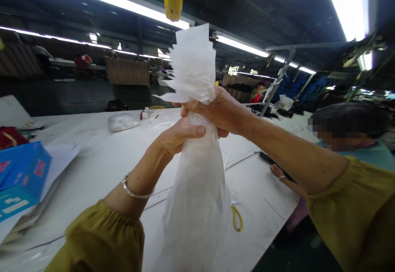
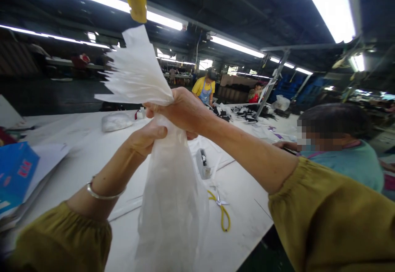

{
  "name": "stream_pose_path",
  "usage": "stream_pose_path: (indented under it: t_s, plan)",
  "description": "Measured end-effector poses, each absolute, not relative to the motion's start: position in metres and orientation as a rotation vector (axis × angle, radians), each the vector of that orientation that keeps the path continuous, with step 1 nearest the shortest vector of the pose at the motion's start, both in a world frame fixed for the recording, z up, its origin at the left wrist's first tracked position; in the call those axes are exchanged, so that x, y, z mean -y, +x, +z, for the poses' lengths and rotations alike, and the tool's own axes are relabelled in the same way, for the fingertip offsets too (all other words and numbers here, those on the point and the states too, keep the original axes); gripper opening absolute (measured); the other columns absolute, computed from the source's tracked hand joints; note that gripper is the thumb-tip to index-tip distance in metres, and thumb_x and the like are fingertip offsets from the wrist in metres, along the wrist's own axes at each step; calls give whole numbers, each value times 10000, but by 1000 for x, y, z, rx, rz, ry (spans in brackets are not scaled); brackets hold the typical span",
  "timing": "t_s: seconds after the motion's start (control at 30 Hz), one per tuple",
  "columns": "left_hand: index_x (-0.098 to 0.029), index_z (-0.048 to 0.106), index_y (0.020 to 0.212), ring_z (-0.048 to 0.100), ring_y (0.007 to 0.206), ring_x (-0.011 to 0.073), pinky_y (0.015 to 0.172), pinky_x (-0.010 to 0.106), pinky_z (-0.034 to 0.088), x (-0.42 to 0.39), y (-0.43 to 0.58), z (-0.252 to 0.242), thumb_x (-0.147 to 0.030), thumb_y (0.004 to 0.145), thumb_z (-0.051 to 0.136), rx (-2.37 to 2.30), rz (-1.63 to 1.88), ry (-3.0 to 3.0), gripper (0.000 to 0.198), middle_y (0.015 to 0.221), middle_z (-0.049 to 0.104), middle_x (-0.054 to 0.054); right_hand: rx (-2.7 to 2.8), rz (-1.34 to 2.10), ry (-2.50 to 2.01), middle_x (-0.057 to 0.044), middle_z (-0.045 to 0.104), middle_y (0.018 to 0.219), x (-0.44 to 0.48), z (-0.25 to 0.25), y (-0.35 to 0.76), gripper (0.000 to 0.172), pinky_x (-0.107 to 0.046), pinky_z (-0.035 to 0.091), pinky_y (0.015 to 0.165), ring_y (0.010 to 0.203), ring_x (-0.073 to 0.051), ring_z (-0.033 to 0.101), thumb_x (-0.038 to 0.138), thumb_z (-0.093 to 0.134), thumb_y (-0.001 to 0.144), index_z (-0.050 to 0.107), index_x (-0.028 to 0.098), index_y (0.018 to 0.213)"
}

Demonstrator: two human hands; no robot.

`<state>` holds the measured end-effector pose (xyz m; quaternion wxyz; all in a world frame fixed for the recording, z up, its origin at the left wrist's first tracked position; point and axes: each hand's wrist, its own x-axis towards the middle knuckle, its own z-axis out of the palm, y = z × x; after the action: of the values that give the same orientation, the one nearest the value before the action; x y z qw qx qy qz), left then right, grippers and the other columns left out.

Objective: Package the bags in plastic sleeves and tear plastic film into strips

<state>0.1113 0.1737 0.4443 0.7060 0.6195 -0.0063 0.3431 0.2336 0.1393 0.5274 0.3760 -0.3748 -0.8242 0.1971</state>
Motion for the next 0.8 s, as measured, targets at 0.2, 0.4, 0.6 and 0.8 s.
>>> stream_pose_path:
  t_s: [0.2, 0.4, 0.6, 0.8]
  plan:
    - [-147, 642, 836, 613, 708, 144, 873, 371, 509, -178, 140, 422, -214, 623, 785, 15, 761, 1280, 265, 683, 587, -24, 1999, 680, -1022, -43, 727, 855, -154, 513, 250, 254, -247, 530, 606, 671, -137, 646, 344, 605, 839, 648, 175, 654]
    - [-157, 634, 862, 636, 743, 183, 785, 345, 501, -192, 149, 408, -198, 652, 766, -198, 622, 1401, 252, 740, 677, 47, 1750, 828, -980, -59, 711, 755, -163, 506, 266, 248, -337, 571, 752, 763, -191, 684, 333, 636, 839, 629, 164, 658]
    - [-151, 640, 816, 635, 734, 192, 759, 334, 506, -200, 160, 371, -226, 594, 794, -322, 490, 1430, 281, 750, 667, 33, 1501, 866, -955, -43, 684, 704, -178, 497, 294, 252, -369, 595, 767, 767, -206, 697, 366, 671, 812, 591, 168, 678]
    - [-159, 646, 799, 642, 738, 208, 747, 343, 521, -201, 171, 343, -236, 574, 781, -359, 382, 1389, 273, 730, 673, 28, 1326, 869, -1040, -78, 681, 711, -192, 482, 314, 293, -395, 604, 733, 726, -234, 707, 373, 689, 799, 569, 162, 633]
